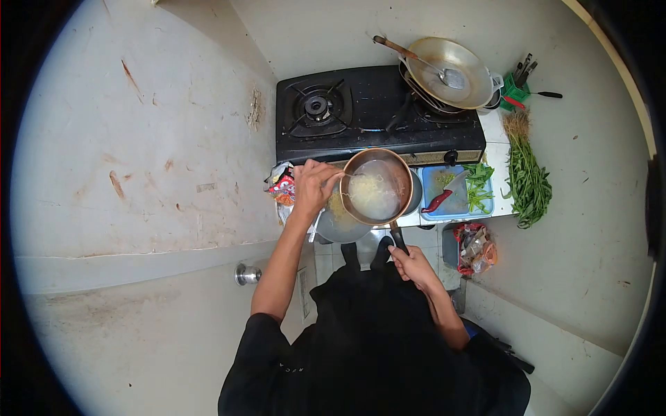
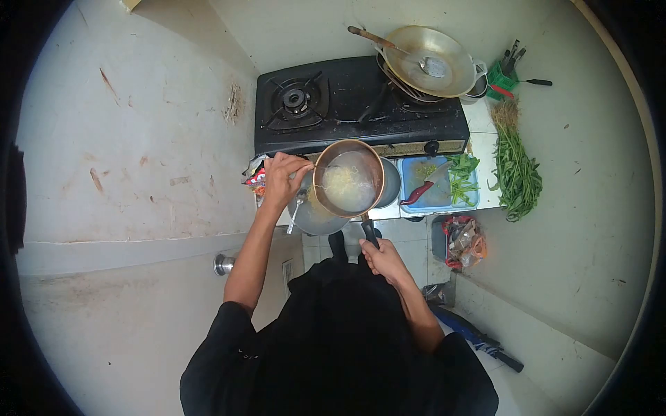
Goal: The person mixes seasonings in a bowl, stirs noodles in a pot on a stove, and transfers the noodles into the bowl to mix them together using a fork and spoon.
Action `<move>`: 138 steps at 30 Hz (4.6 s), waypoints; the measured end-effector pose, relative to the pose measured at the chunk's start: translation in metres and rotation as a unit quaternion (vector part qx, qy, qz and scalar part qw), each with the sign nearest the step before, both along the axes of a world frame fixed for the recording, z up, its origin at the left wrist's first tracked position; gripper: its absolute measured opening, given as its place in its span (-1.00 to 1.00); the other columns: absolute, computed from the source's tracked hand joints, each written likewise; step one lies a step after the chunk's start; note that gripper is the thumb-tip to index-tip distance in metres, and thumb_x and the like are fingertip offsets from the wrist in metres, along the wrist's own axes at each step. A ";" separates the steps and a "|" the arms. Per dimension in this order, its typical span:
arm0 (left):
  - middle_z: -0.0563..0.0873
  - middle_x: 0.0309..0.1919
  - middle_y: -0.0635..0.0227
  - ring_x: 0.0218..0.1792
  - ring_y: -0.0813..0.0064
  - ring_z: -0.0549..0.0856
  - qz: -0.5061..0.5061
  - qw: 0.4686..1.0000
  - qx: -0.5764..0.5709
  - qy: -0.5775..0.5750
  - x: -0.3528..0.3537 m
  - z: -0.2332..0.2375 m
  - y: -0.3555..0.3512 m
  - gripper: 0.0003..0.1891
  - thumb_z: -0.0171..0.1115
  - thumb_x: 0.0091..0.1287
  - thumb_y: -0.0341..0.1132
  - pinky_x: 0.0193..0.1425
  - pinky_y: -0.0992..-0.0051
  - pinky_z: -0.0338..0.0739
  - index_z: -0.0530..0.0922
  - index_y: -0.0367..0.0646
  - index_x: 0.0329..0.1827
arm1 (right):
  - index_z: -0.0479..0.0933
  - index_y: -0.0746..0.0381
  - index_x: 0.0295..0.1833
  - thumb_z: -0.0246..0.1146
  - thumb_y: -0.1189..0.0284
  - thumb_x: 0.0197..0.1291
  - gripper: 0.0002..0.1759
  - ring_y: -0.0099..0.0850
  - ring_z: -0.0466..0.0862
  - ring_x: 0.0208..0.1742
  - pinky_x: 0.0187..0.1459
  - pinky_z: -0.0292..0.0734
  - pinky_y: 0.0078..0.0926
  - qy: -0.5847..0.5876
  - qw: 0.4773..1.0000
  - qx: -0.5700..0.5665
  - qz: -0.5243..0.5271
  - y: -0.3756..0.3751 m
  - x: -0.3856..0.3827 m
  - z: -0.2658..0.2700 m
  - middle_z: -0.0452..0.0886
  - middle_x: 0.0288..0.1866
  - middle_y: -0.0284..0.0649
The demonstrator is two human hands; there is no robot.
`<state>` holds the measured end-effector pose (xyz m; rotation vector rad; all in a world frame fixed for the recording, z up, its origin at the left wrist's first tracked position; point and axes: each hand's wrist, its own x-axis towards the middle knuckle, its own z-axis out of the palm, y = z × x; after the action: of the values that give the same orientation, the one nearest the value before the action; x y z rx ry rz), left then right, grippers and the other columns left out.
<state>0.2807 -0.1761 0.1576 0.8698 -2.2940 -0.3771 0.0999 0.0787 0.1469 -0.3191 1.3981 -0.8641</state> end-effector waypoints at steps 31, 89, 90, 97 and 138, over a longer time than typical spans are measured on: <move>0.80 -0.37 0.37 -0.35 0.66 0.66 0.100 0.869 0.449 0.183 0.023 -0.084 0.046 -0.80 0.35 0.40 -0.31 -0.16 0.57 0.53 0.78 -0.31 -0.18 | 0.36 0.13 -0.38 0.24 0.18 0.47 -0.61 -0.70 0.25 -0.66 -0.67 0.07 -0.64 -0.001 1.000 0.002 -0.018 -0.010 0.000 -0.004 0.31 -0.57 -0.49; 0.76 -0.38 0.36 -0.40 0.67 0.58 0.190 0.743 0.510 0.389 0.031 0.027 0.021 -0.83 0.39 0.37 -0.31 -0.20 0.61 0.45 0.73 -0.27 -0.21 | 0.40 0.14 -0.35 0.23 0.17 0.48 -0.64 -0.71 0.24 -0.64 -0.65 0.07 -0.66 -0.018 1.000 -0.004 -0.021 -0.015 -0.006 -0.007 0.30 -0.56 -0.52; 0.76 -0.38 0.36 -0.40 0.67 0.58 0.190 0.743 0.510 0.388 0.032 0.030 0.021 -0.83 0.39 0.37 -0.31 -0.20 0.61 0.45 0.73 -0.27 -0.21 | 0.40 0.14 -0.34 0.23 0.18 0.48 -0.64 -0.71 0.24 -0.64 -0.65 0.06 -0.66 -0.021 1.000 -0.006 -0.022 -0.014 -0.006 -0.008 0.30 -0.56 -0.52; 0.75 -0.37 0.34 -0.38 0.65 0.63 0.208 0.742 0.494 0.402 0.036 0.051 0.023 -0.79 0.38 0.39 -0.29 -0.20 0.61 0.51 0.71 -0.31 -0.16 | 0.40 0.14 -0.34 0.23 0.18 0.48 -0.65 -0.71 0.24 -0.64 -0.65 0.06 -0.66 -0.011 1.000 -0.017 -0.024 -0.013 -0.005 -0.008 0.31 -0.55 -0.51; 0.75 -0.42 0.37 -0.42 0.67 0.59 0.369 0.804 0.340 0.320 0.090 -0.110 0.079 -0.78 0.30 0.39 -0.34 -0.24 0.57 0.48 0.72 -0.39 -0.21 | 0.35 0.11 -0.40 0.24 0.19 0.47 -0.62 -0.70 0.23 -0.67 -0.67 0.06 -0.64 0.015 1.000 -0.005 -0.019 -0.012 -0.006 -0.006 0.30 -0.59 -0.51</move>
<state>0.3709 -0.0971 0.0480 1.5939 -1.0438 -0.9746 0.0937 0.0666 0.1407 -0.3158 1.4322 -0.9008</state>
